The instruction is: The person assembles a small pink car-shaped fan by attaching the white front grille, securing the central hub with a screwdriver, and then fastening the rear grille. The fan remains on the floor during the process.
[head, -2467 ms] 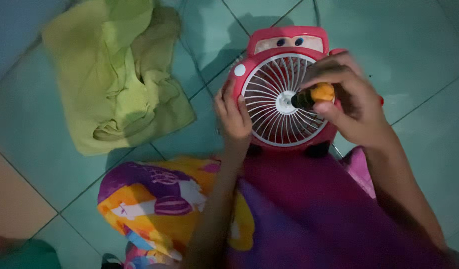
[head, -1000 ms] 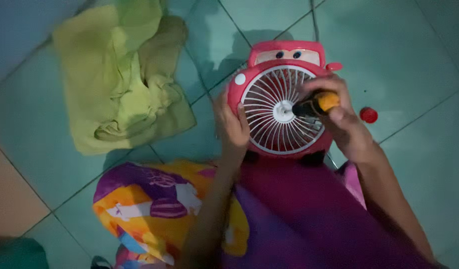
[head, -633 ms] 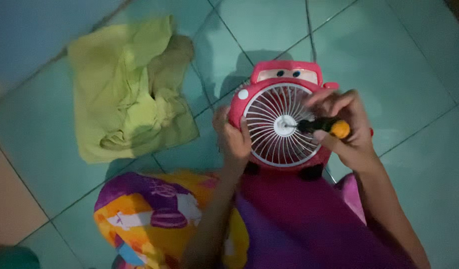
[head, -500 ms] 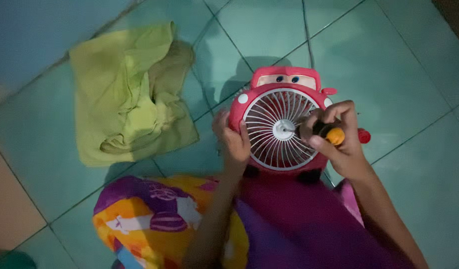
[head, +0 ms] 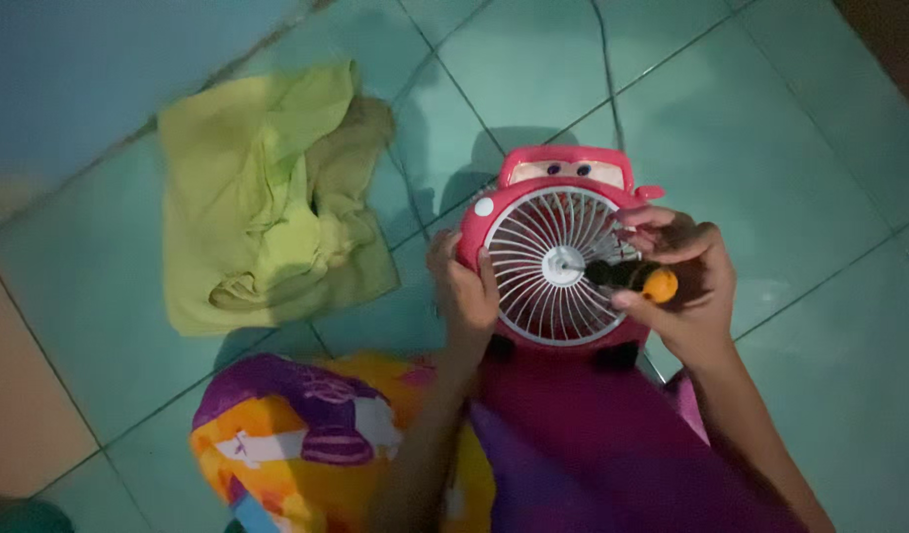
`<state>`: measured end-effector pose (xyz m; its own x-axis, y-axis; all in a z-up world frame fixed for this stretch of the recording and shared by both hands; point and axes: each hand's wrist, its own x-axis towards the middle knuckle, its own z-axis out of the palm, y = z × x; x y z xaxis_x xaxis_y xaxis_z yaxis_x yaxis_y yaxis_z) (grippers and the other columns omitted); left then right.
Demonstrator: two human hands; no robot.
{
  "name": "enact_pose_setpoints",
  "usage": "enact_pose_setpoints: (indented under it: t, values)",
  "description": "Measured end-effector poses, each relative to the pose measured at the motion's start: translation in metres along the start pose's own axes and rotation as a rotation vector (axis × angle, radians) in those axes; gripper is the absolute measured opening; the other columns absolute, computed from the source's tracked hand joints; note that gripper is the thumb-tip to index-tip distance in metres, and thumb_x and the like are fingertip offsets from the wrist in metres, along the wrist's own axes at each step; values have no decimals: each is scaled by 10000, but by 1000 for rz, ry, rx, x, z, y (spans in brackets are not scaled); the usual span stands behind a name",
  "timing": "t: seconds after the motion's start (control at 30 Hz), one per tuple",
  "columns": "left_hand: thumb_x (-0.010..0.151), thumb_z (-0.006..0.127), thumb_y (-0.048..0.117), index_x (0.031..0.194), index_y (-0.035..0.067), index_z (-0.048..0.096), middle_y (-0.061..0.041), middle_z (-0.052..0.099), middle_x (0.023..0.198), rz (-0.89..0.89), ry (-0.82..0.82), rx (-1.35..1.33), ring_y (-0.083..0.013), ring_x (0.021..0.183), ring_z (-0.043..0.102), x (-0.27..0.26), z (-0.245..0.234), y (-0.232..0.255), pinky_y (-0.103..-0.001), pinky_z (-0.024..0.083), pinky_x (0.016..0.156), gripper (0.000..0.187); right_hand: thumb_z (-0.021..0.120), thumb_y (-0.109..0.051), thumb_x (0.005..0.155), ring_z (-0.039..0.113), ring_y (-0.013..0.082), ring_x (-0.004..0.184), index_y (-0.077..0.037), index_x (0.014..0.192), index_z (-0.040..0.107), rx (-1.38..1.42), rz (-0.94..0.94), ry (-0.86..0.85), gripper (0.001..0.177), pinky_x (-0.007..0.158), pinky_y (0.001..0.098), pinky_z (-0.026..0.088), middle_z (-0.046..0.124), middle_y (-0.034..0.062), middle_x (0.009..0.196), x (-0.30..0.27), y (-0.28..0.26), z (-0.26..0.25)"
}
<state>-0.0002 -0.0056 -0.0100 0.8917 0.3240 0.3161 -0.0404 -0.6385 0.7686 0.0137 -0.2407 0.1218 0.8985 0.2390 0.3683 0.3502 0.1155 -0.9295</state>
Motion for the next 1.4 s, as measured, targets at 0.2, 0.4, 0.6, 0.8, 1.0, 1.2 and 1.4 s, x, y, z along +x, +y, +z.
enact_pose_setpoints:
  t: [0.2, 0.4, 0.6, 0.8, 1.0, 1.2, 1.4]
  values:
    - [1042, 589, 108, 1372, -43, 435, -306, 502, 1381, 70, 64, -78, -466, 1302, 498, 6, -5, 11, -549, 381, 1137, 395, 755, -118, 970, 543, 202, 936, -121, 1176, 365, -40, 341, -28, 441, 870, 354, 482, 529, 137, 1012, -7, 11, -4]
    - [1049, 601, 120, 1367, -12, 422, -304, 498, 1376, 20, 42, -97, -451, 1308, 511, 6, -9, 12, -536, 400, 1135, 388, 683, -338, 984, 561, 236, 1229, -101, 1414, 384, 415, 183, 25, 575, 1125, 387, 438, 543, 146, 1296, -2, -3, 21]
    - [1019, 617, 108, 1378, 7, 395, -315, 493, 1371, 57, 25, 1, -469, 1314, 495, 2, -2, 1, -570, 385, 1131, 434, 671, -134, 994, 558, 229, 1246, -85, 1304, 496, -166, 75, -72, 359, 1157, 400, 432, 574, 176, 1298, 10, -19, 9]
    - [1069, 579, 158, 1440, -80, 371, -357, 454, 1430, 159, 95, -30, -514, 1366, 438, 1, -2, 3, -593, 355, 1149, 488, 741, -37, 932, 630, 203, 1117, -128, 1135, 378, 75, 193, -92, 425, 994, 381, 528, 633, 149, 1184, 8, -9, 1]
    - [1096, 520, 203, 1362, -41, 493, -272, 544, 1332, -107, -143, -15, -413, 1276, 552, 6, -5, 7, -525, 422, 1101, 362, 675, -289, 974, 582, 192, 1176, -121, 1292, 403, 212, 298, -57, 451, 1093, 391, 470, 559, 87, 1219, 2, -13, 8]
    - [1113, 462, 260, 1402, -47, 471, -283, 541, 1351, -14, -8, -100, -415, 1267, 542, 7, -9, 18, -512, 417, 1111, 422, 617, -357, 1016, 555, 189, 1240, -54, 1326, 519, 62, 388, -4, 444, 1116, 377, 427, 569, 53, 1283, 8, -22, 5]
    - [1111, 343, 345, 1664, 202, 336, -274, 658, 1205, -653, -550, -13, -383, 1119, 685, 14, -19, 27, -443, 491, 1099, 571, 771, -129, 1005, 534, 180, 1233, -99, 1164, 428, -26, -18, 50, 380, 1125, 354, 431, 542, 85, 1264, 20, -7, 13]
